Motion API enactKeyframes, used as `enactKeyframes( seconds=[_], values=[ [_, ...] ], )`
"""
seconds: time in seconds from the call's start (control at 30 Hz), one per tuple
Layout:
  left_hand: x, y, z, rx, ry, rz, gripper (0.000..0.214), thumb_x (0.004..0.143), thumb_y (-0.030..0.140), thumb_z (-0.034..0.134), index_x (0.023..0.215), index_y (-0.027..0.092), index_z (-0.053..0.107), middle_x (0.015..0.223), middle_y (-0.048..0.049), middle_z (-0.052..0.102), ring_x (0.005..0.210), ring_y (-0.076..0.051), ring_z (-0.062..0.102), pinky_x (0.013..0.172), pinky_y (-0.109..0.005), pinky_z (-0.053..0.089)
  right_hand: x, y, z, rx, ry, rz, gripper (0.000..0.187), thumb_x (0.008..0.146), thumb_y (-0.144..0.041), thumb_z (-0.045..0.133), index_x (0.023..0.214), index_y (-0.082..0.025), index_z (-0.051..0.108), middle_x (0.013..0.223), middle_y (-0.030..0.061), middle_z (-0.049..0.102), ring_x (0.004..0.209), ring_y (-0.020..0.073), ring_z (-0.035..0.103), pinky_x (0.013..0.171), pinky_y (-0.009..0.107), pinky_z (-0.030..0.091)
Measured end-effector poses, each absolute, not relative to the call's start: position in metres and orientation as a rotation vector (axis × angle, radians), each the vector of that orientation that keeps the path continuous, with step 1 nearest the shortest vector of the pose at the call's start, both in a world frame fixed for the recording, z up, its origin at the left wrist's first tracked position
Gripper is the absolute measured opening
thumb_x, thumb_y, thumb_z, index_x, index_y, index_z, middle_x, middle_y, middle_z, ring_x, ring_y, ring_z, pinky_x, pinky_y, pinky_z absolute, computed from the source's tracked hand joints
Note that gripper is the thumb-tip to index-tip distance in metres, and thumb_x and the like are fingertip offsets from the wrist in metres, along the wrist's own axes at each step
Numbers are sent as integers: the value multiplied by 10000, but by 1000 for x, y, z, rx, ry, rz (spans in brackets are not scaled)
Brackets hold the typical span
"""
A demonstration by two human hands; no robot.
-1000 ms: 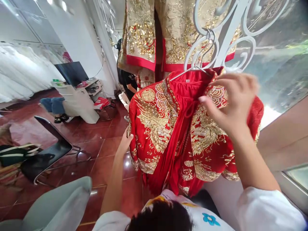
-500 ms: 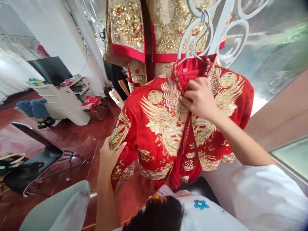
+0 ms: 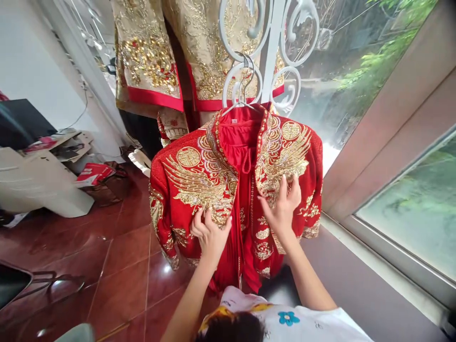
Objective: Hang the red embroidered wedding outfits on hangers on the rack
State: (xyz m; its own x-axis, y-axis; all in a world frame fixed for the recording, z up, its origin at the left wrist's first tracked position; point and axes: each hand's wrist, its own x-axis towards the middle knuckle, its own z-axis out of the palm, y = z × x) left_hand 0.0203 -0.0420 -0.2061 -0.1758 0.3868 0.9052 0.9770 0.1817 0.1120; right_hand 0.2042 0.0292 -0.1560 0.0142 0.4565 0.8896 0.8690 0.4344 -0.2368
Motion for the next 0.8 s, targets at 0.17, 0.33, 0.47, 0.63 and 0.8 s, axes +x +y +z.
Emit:
enactKeyframes(
  seconds=[0.17, 0.33, 0.47, 0.63, 0.8],
  values=[
    [-1, -43, -196, -1568, -2064, -830, 164, 827, 320, 551, 865, 162, 576, 803, -83, 624, 719, -225, 598, 633, -302, 408, 245, 18, -157, -1207, -1659, -208, 259, 936, -260, 337, 1040, -168, 555, 787, 61, 648, 597, 157, 598, 569, 261, 449],
    [34, -69, -158, -1930, -1794, -880, 197, 844, 230, 481, 675, 175, 566, 559, -43, 612, 499, -178, 583, 496, -269, 340, 207, -27, -129, -826, -1945, 50, 183, 943, -206, 334, 1093, -180, 435, 691, 16, 606, 509, 135, 565, 489, 218, 407],
    [60, -60, -139, -2079, -1568, -1174, 231, 841, 208, 429, 663, 172, 570, 550, -65, 619, 517, -182, 608, 511, -258, 380, 178, -38, -119, -670, -1940, 136, 190, 951, -200, 318, 1136, -180, 354, 730, 23, 611, 565, 134, 582, 536, 213, 421],
    [53, -30, -152, -2152, -2122, -1043, 192, 844, 217, 460, 920, 145, 620, 823, -131, 703, 742, -238, 677, 612, -274, 457, 167, -1, -145, -841, -2145, -7, 225, 908, -155, 257, 1075, -137, 406, 625, 23, 574, 517, 159, 537, 472, 243, 313],
    [58, -32, -161, -1935, -2414, -832, 344, 867, 302, 464, 1160, 123, 490, 989, -170, 666, 847, -297, 666, 653, -341, 466, 163, 7, -164, -1010, -2220, 92, 233, 921, -207, 272, 1081, -149, 432, 710, 45, 615, 605, 172, 575, 508, 241, 332]
  ],
)
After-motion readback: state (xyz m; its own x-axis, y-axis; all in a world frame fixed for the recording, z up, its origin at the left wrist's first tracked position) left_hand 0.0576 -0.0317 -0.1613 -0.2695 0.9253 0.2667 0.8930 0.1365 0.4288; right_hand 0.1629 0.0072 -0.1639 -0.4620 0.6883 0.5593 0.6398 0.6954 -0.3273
